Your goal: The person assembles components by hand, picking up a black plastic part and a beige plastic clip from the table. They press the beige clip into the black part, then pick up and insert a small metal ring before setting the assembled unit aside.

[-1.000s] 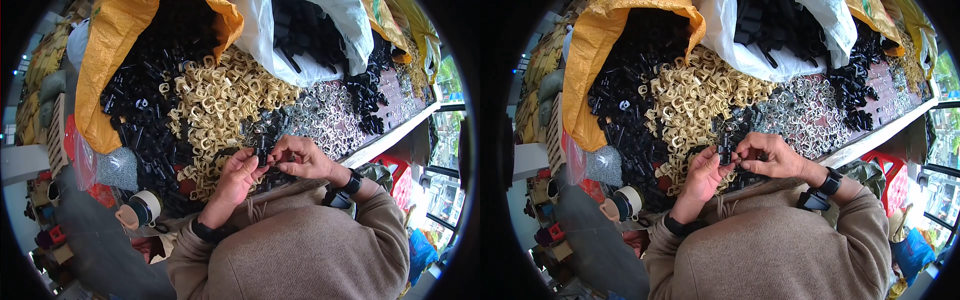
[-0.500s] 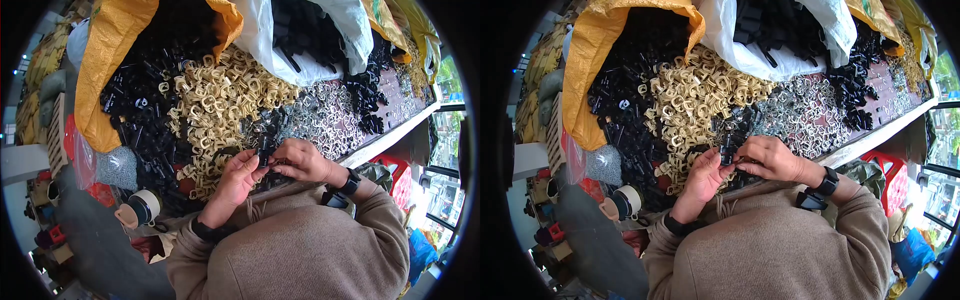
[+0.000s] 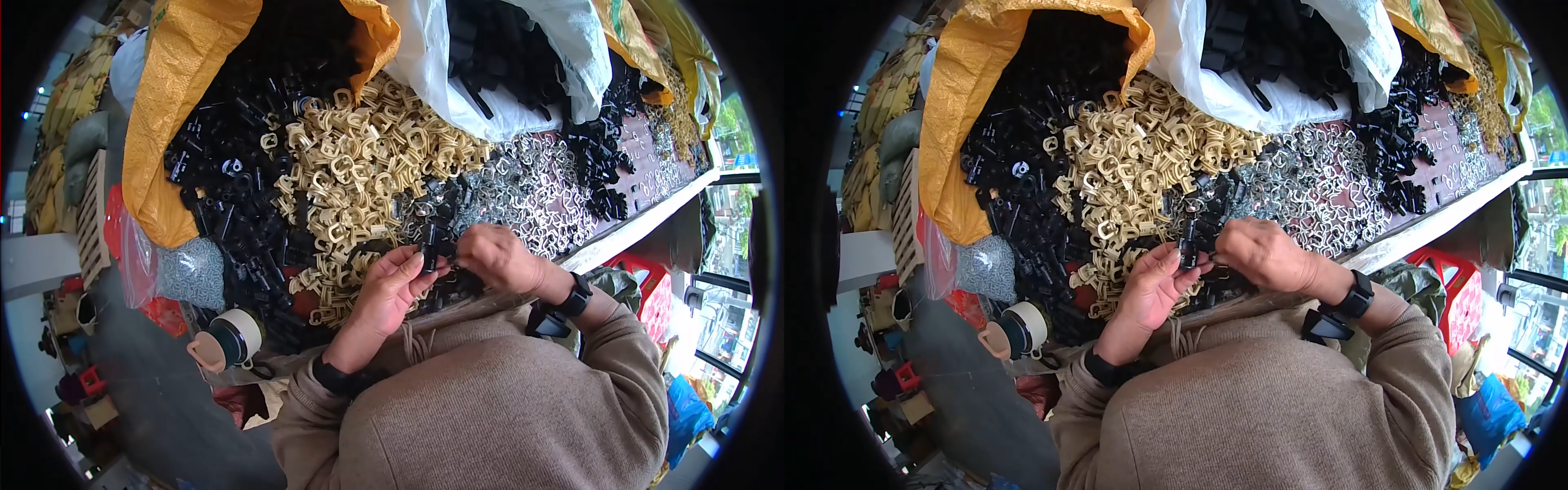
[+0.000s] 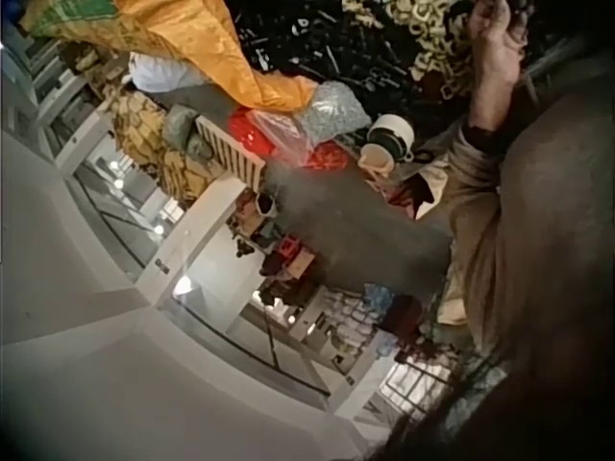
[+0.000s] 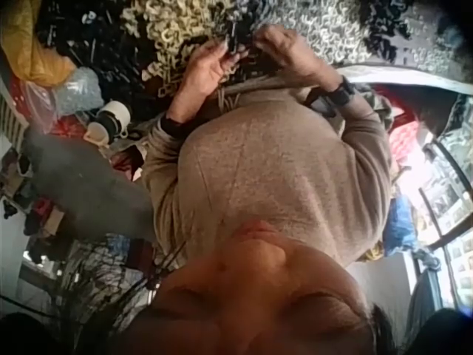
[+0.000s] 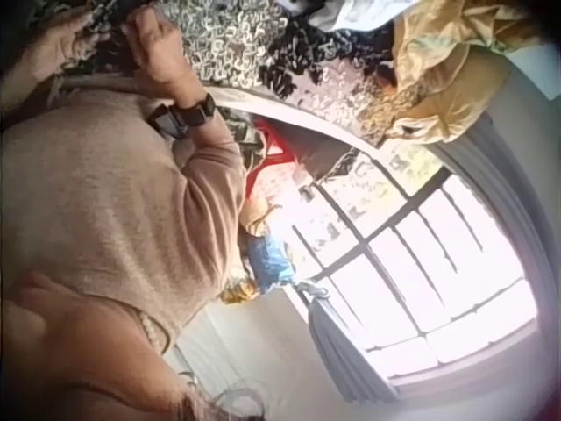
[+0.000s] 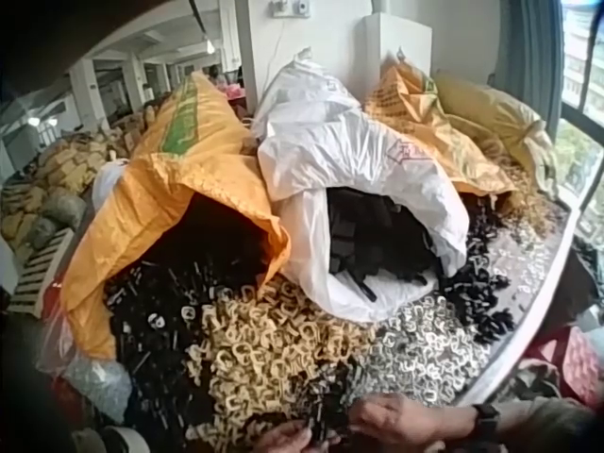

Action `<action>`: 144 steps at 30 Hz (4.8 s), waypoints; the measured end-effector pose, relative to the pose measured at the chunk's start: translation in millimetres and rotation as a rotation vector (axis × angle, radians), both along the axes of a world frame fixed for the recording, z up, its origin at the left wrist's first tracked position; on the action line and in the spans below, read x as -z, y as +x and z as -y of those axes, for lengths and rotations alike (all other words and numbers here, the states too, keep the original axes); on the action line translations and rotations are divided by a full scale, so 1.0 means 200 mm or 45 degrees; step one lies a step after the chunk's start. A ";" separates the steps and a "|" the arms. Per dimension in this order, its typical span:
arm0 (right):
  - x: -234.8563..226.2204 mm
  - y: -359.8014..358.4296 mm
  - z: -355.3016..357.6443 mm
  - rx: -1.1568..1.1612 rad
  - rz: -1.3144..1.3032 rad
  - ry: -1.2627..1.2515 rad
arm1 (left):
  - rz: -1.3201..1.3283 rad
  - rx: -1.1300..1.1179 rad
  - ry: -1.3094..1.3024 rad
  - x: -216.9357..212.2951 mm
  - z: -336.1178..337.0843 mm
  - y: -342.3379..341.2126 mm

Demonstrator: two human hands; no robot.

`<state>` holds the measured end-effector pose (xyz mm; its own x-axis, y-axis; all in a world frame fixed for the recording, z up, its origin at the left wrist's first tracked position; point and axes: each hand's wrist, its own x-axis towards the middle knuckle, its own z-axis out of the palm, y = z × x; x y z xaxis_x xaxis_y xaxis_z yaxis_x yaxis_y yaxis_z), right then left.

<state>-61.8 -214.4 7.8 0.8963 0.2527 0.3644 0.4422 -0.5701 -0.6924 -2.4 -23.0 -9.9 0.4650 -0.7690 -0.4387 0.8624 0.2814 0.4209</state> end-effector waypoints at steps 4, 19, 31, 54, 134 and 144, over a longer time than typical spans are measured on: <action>-0.04 -0.02 0.03 0.218 -0.527 0.235 | 0.023 0.022 -0.007 0.01 -0.01 0.00; -0.03 -0.01 -0.03 -0.021 -0.246 0.339 | -0.027 0.024 -0.195 0.01 -0.02 0.01; -0.05 0.00 -0.03 -0.023 -0.205 0.334 | -0.037 0.037 -0.180 0.00 -0.01 0.01; -0.07 0.02 -0.07 0.125 -0.204 0.326 | 0.031 0.050 -0.034 0.02 -0.01 -0.01; 0.00 0.00 -0.05 0.159 -0.592 0.637 | 0.172 0.064 0.150 0.03 -0.01 -0.01; 0.01 0.01 -0.05 0.100 -0.470 0.561 | 0.184 0.062 0.165 0.02 0.00 -0.01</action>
